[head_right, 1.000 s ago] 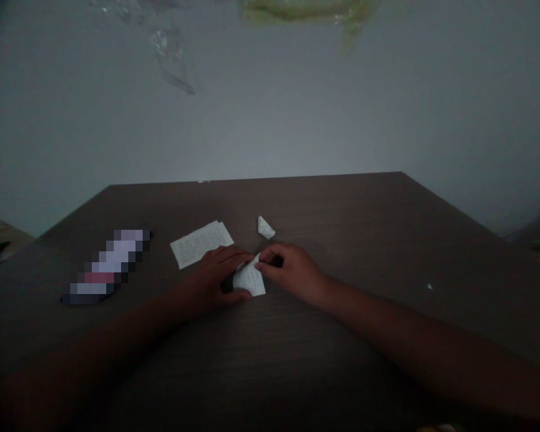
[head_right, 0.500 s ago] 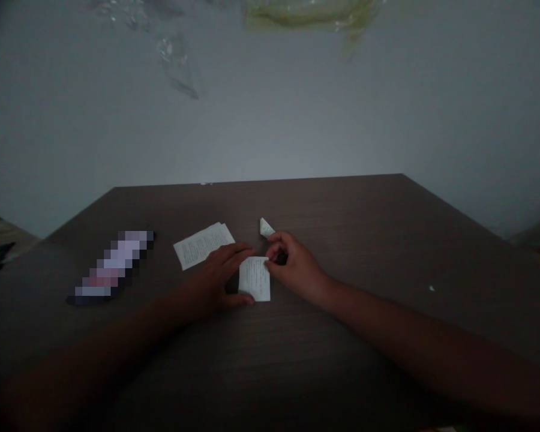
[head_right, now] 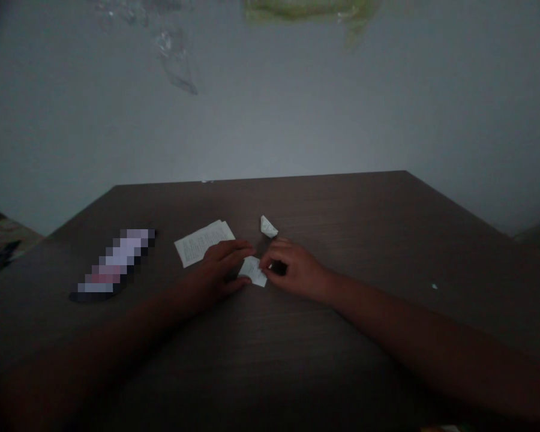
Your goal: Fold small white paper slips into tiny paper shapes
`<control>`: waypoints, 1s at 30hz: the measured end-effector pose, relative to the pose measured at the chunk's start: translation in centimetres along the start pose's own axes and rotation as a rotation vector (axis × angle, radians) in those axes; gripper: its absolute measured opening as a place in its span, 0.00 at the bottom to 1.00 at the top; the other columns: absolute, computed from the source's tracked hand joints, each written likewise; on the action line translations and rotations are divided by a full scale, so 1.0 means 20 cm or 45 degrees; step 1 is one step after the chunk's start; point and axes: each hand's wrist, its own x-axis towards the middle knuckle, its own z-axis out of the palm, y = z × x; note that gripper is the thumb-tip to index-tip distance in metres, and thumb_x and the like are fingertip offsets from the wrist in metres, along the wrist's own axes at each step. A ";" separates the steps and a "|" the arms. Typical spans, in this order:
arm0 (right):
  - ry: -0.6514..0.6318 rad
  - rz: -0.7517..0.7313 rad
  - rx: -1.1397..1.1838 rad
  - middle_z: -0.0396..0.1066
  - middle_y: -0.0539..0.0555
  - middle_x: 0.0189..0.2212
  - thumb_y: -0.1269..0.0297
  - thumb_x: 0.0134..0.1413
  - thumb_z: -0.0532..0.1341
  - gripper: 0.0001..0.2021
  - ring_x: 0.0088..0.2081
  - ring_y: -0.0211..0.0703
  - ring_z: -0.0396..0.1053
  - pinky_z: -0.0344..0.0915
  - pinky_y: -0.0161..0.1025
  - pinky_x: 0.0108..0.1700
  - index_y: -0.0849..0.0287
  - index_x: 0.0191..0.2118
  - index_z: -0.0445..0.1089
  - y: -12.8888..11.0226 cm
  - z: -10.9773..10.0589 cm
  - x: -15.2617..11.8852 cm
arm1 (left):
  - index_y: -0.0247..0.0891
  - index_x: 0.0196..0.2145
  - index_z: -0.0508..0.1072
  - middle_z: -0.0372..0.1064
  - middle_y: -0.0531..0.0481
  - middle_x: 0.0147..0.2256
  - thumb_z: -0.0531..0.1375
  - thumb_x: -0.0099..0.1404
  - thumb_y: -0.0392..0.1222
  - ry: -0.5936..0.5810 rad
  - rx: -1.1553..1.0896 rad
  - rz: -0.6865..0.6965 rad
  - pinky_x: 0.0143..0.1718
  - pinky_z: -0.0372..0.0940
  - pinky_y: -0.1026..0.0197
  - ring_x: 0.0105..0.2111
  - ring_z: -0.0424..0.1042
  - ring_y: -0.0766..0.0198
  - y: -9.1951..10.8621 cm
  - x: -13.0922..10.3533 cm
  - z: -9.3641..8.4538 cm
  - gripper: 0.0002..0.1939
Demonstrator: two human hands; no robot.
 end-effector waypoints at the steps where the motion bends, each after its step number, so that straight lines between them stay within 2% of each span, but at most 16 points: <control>1: -0.021 -0.024 0.006 0.82 0.54 0.41 0.67 0.71 0.67 0.05 0.47 0.52 0.80 0.77 0.52 0.55 0.51 0.41 0.78 0.00 0.00 0.00 | 0.42 0.74 0.73 0.74 0.37 0.72 0.71 0.77 0.35 -0.012 0.000 0.002 0.75 0.66 0.36 0.72 0.73 0.40 0.00 0.00 0.00 0.31; 5: -0.102 -0.067 0.036 0.82 0.54 0.42 0.65 0.71 0.68 0.03 0.47 0.53 0.80 0.78 0.53 0.55 0.49 0.43 0.79 -0.02 0.01 -0.01 | 0.43 0.66 0.80 0.81 0.41 0.65 0.68 0.79 0.35 -0.100 -0.058 0.025 0.73 0.65 0.36 0.68 0.77 0.44 -0.01 0.02 -0.01 0.21; 8: -0.134 -0.079 0.069 0.82 0.56 0.46 0.65 0.70 0.69 0.03 0.50 0.52 0.81 0.79 0.52 0.57 0.50 0.46 0.80 -0.02 0.00 -0.01 | 0.43 0.62 0.83 0.82 0.42 0.63 0.67 0.80 0.35 -0.105 -0.125 0.058 0.71 0.68 0.38 0.66 0.79 0.45 -0.02 0.02 0.00 0.16; 10: -0.149 -0.070 0.107 0.83 0.57 0.49 0.65 0.72 0.68 0.02 0.50 0.51 0.82 0.79 0.50 0.57 0.51 0.45 0.80 -0.01 -0.01 -0.01 | 0.44 0.61 0.84 0.82 0.42 0.63 0.68 0.79 0.35 -0.090 -0.149 0.078 0.68 0.70 0.40 0.64 0.80 0.46 -0.04 0.03 0.01 0.16; 14: -0.135 -0.088 0.129 0.83 0.58 0.50 0.65 0.76 0.65 0.07 0.50 0.49 0.82 0.80 0.50 0.56 0.52 0.44 0.82 0.02 -0.01 0.00 | 0.45 0.59 0.86 0.82 0.43 0.61 0.68 0.79 0.37 -0.075 -0.153 0.126 0.66 0.73 0.43 0.61 0.80 0.47 -0.06 0.03 0.02 0.14; 21: -0.148 -0.077 0.057 0.82 0.59 0.53 0.66 0.76 0.69 0.06 0.52 0.50 0.82 0.81 0.52 0.58 0.53 0.47 0.86 0.06 -0.01 -0.01 | 0.47 0.55 0.87 0.81 0.44 0.62 0.66 0.81 0.39 -0.080 -0.130 0.172 0.68 0.72 0.45 0.63 0.78 0.48 -0.06 0.02 0.01 0.11; 30: -0.193 -0.014 0.099 0.84 0.57 0.53 0.64 0.74 0.71 0.05 0.52 0.50 0.83 0.81 0.52 0.58 0.50 0.46 0.88 0.06 -0.03 0.00 | 0.46 0.51 0.87 0.80 0.43 0.62 0.63 0.82 0.39 -0.105 -0.177 0.179 0.65 0.75 0.44 0.60 0.79 0.48 -0.04 0.02 -0.01 0.10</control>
